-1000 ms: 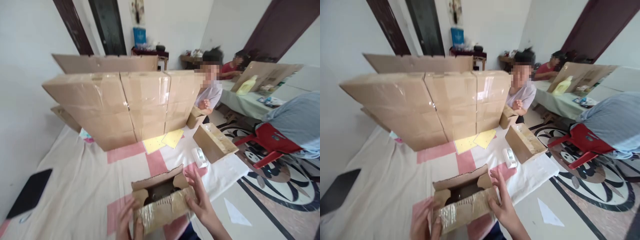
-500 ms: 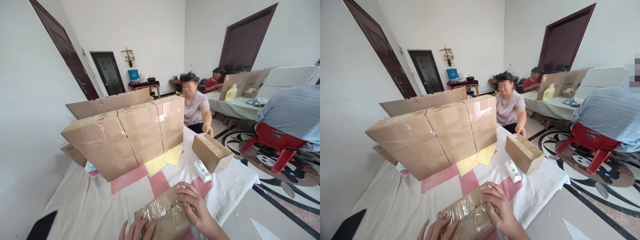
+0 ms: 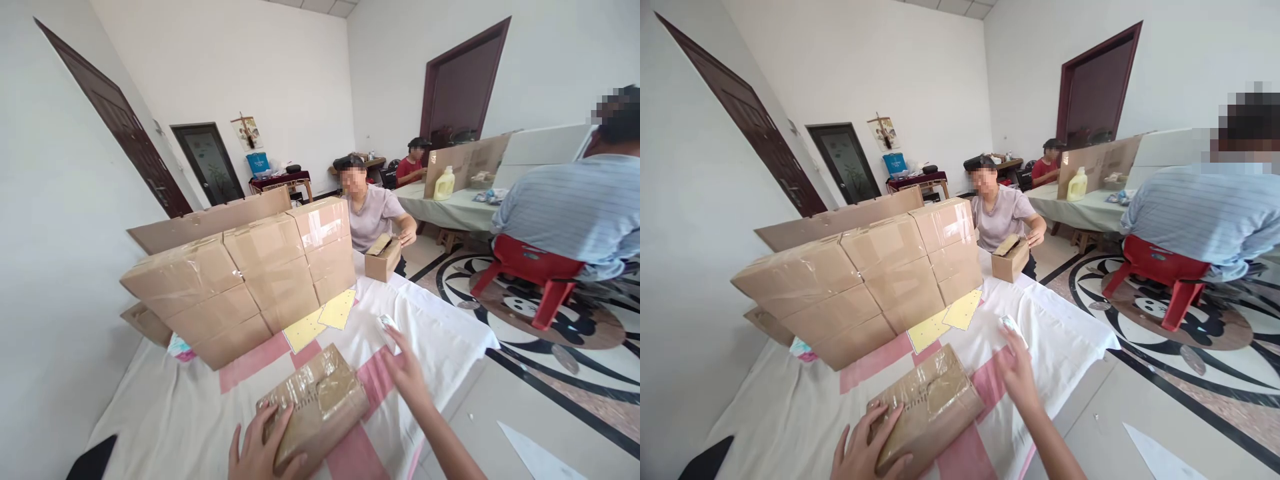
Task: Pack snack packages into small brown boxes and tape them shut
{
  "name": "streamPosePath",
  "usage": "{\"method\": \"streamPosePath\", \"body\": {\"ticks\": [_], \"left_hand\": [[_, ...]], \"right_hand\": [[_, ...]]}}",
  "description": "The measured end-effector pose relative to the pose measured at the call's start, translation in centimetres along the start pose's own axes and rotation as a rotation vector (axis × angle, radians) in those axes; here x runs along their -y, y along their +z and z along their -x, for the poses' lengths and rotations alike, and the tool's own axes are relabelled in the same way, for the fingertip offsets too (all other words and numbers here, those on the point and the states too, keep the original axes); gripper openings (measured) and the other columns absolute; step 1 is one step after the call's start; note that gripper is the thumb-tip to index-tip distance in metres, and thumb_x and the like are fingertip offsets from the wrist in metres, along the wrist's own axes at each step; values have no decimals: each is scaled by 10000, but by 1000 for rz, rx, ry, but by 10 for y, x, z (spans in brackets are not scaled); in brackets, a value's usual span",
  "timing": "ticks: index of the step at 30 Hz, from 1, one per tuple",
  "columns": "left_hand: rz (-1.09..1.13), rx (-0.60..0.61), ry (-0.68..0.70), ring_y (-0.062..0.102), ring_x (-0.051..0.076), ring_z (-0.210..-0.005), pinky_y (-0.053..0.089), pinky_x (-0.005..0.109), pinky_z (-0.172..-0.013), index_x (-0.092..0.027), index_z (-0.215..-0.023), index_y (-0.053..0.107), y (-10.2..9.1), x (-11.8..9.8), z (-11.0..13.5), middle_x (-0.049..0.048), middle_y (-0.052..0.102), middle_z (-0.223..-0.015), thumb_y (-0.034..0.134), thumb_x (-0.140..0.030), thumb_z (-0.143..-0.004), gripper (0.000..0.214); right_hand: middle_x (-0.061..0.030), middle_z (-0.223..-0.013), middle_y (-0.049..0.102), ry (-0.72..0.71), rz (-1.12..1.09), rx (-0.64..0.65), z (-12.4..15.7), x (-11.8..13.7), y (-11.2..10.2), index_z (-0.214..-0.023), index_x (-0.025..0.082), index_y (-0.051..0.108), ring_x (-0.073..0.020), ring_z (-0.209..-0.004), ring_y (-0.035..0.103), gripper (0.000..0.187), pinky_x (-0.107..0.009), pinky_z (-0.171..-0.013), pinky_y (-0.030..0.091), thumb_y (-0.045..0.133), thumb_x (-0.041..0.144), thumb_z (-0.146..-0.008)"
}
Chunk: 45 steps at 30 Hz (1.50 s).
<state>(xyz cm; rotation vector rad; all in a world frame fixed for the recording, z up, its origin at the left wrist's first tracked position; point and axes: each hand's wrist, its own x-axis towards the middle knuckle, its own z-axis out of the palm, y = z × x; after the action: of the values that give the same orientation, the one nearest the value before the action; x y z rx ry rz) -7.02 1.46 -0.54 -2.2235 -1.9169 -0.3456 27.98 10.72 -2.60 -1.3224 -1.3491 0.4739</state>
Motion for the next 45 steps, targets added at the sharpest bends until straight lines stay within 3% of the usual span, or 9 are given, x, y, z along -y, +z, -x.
{"method": "streamPosePath", "body": {"ticks": [2, 6, 18, 24, 29, 32, 36, 40, 45], "left_hand": [[-20, 0, -16, 584, 294, -1302, 321, 587, -1161, -385, -1374, 622, -5, -5, -1, 59, 629, -1418, 633, -382, -846, 528], [-61, 47, -111, 539, 288, -1352, 266, 614, -1187, -382, -1442, 547, -18, -17, -12, 55, 551, -1508, 577, -387, -893, 550], [-76, 30, -174, 468, 287, -1425, 310, 613, -1164, -351, -1475, 507, -8, -26, -22, 60, 500, -1552, 470, -400, -963, 515], [-5, -441, -47, 535, 375, -1358, 276, 668, -1159, -260, -1427, 540, 3, -66, -28, 141, 658, -1374, 611, -386, -893, 553], [332, -702, 450, 741, 262, -932, 529, 479, -915, -358, -1064, 656, 45, -144, -20, 37, 776, -930, 652, -141, -817, 329], [596, -560, 567, 728, 232, -905, 553, 421, -827, -302, -1098, 641, 63, -194, -46, 63, 760, -951, 547, -107, -860, 322], [831, -243, 305, 596, 292, -1274, 489, 493, -1063, -201, -1337, 554, 84, -234, -126, 167, 646, -1332, 541, -259, -942, 400], [999, 50, 164, 372, 237, -1499, 341, 438, -1222, -179, -1496, 426, 116, -243, -199, 136, 430, -1593, 364, -353, -1018, 512], [1045, 176, 162, 404, 247, -1482, 324, 435, -1218, -213, -1543, 369, 139, -240, -214, 119, 455, -1584, 449, -463, -981, 620]], "right_hand": [[-173, -1398, 574, 124, 202, -95, -17, -28, -8, -1322, 192, 613, -325, -1330, 547, 489, -519, -1103, 456, 570, 383, -875], [-125, -1243, 632, 224, 379, 55, -38, -62, -8, -1181, 193, 678, -302, -1093, 663, 437, -469, -994, 510, 628, 297, -760], [-121, -1345, 628, 344, 396, 83, -58, -81, -5, -1361, 190, 585, -318, -1220, 578, 533, -412, -1028, 440, 601, 378, -862], [-144, -1265, 668, 367, 401, 109, -83, -69, 1, -1345, 169, 622, -319, -1197, 592, 521, -376, -951, 456, 610, 355, -858], [-121, -1237, 671, 345, 386, 125, -84, -65, -5, -1320, 188, 628, -286, -1145, 627, 468, -344, -908, 462, 603, 371, -890], [-110, -1185, 674, 349, 397, 112, -72, -63, -13, -1182, 180, 650, -245, -1019, 661, 331, -315, -857, 461, 594, 342, -899], [-116, -1071, 685, 381, 419, 94, -58, -60, -22, -925, 181, 658, -237, -956, 660, 152, -302, -835, 448, 577, 306, -900], [-99, -885, 718, 468, 375, 111, -63, -61, -25, -751, 177, 638, -206, -809, 668, 195, -277, -745, 448, 570, 301, -885], [-32, -577, 633, 596, 259, 201, -78, -64, -27, -578, 182, 579, -168, -608, 613, 297, -254, -590, 416, 529, 282, -853]]}}
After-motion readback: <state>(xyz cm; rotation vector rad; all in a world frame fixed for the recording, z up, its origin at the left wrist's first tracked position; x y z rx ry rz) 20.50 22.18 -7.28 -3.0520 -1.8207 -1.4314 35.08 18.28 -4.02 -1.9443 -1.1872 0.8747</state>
